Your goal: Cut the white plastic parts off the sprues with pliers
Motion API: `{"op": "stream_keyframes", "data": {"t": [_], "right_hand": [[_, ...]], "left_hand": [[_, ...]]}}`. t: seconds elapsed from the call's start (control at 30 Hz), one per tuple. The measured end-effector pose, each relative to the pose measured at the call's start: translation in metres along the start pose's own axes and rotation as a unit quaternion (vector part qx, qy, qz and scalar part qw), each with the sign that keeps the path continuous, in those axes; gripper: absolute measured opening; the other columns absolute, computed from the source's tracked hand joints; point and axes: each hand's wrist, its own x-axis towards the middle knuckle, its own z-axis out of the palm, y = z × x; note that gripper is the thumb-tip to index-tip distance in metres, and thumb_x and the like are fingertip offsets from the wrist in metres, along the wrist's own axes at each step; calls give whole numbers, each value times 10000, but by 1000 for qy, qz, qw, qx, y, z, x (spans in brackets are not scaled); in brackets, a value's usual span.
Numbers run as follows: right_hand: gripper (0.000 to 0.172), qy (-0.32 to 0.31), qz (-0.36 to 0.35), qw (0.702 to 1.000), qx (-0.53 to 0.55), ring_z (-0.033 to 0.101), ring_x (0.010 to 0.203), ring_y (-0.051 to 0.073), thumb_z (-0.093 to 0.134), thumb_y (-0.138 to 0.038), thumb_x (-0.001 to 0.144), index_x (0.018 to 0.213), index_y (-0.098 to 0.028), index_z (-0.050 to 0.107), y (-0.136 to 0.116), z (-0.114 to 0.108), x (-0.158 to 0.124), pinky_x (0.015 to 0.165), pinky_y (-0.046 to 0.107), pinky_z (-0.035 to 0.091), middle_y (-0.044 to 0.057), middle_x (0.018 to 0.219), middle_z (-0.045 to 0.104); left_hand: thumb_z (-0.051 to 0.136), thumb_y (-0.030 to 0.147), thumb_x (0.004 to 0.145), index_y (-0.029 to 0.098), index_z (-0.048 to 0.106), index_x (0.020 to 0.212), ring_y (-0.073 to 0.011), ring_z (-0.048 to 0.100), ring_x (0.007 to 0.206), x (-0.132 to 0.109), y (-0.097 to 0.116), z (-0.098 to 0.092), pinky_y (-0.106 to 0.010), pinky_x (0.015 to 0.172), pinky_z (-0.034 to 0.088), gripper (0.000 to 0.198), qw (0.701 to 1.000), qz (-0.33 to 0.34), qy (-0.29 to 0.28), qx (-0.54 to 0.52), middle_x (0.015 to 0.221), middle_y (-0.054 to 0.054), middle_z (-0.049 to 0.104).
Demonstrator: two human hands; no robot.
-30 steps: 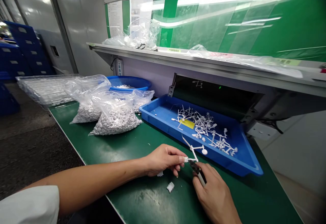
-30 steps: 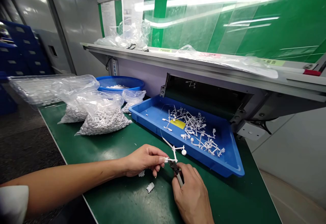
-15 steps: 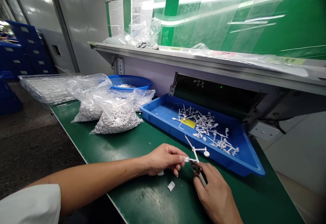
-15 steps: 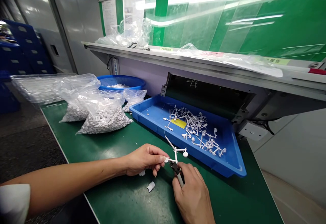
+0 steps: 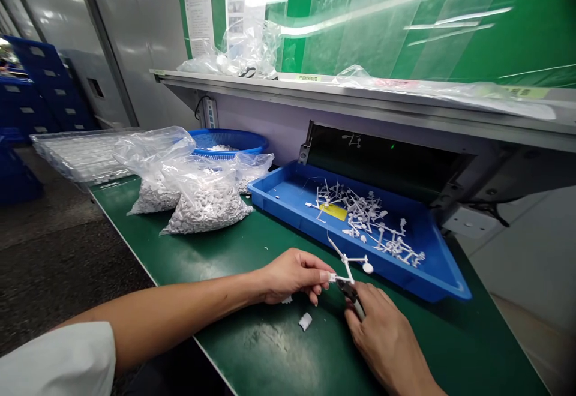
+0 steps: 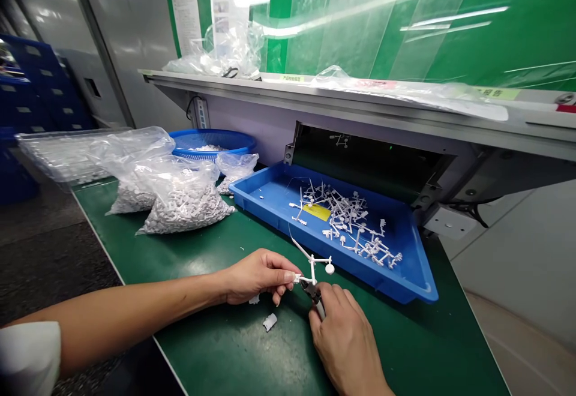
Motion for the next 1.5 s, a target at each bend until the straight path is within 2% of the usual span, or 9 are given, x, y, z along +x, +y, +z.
{"op": "stream_keyframes", "data": {"t": [0.13, 0.23, 0.4, 0.57, 0.7, 0.83, 1.03, 1.4, 1.5], "right_hand": [[128, -55, 37, 997, 38, 566, 821, 198, 433, -287, 903, 854, -253, 547, -4, -3, 0, 678, 305, 389, -3, 872, 619], [215, -85, 66, 991, 83, 549, 707, 175, 420, -360, 929, 773, -254, 521, -7, -7, 3, 615, 282, 364, -27, 774, 604], [271, -74, 110, 987, 86, 537, 665, 174, 399, -448, 943, 789, -269, 532, 5, -11, 7, 573, 267, 340, -33, 742, 604], [233, -48, 126, 991, 25, 550, 685, 186, 396, -411, 933, 813, -269, 536, 26, -14, 9, 567, 267, 320, -18, 805, 628], [218, -30, 136, 990, 4, 547, 671, 183, 414, -385, 919, 789, -260, 537, 36, -16, 12, 562, 264, 301, -12, 783, 624], [189, -25, 137, 990, 8, 540, 678, 178, 437, -374, 906, 795, -260, 539, 39, -14, 12, 551, 260, 277, -16, 806, 629], [190, -10, 122, 993, 3, 519, 665, 156, 450, -330, 904, 754, -235, 518, 37, -13, 9, 550, 261, 254, -18, 788, 613], [185, 12, 122, 992, 6, 500, 634, 145, 470, -311, 899, 738, -230, 516, 38, -11, 9, 538, 264, 224, -20, 741, 589], [179, 19, 124, 992, 6, 506, 635, 149, 468, -304, 897, 741, -232, 518, 38, -14, 8, 544, 263, 231, -19, 736, 588]], "left_hand": [[728, 394, 759, 111, 715, 967, -88, 549, 601, 3, 0, -2, -224, 556, 526, 352, 997, 6, -3, 72, 777, -38, 621], [623, 394, 838, 142, 715, 992, -101, 563, 599, 1, 15, -7, -231, 576, 514, 309, 971, 52, -1, 232, 779, -26, 618], [535, 259, 898, 208, 721, 1044, -159, 633, 867, -9, 43, -33, -230, 796, 457, 242, 795, 201, 2, 572, 945, -39, 689], [568, 338, 902, 220, 727, 972, -172, 655, 788, -2, 57, -52, -219, 669, 421, 210, 709, 161, -41, 686, 877, -35, 718], [526, 370, 932, 175, 718, 866, -149, 624, 684, -5, 82, -28, -219, 606, 387, 282, 694, 197, -5, 693, 788, -41, 699], [555, 456, 907, 181, 693, 783, -129, 585, 557, -23, 85, 21, -210, 522, 370, 332, 697, 174, -82, 690, 635, -14, 645], [553, 376, 872, 136, 683, 713, -292, 668, 625, -14, 36, 65, -327, 549, 492, 316, 555, 26, -69, 828, 644, -129, 659], [573, 219, 704, 166, 617, 720, -265, 639, 594, -6, 36, 41, -300, 522, 467, 70, 590, 45, -76, 802, 652, -85, 639], [560, 196, 704, 171, 600, 728, -206, 602, 568, 0, 38, 36, -253, 509, 414, 53, 640, 85, -51, 762, 640, -53, 622]]}}
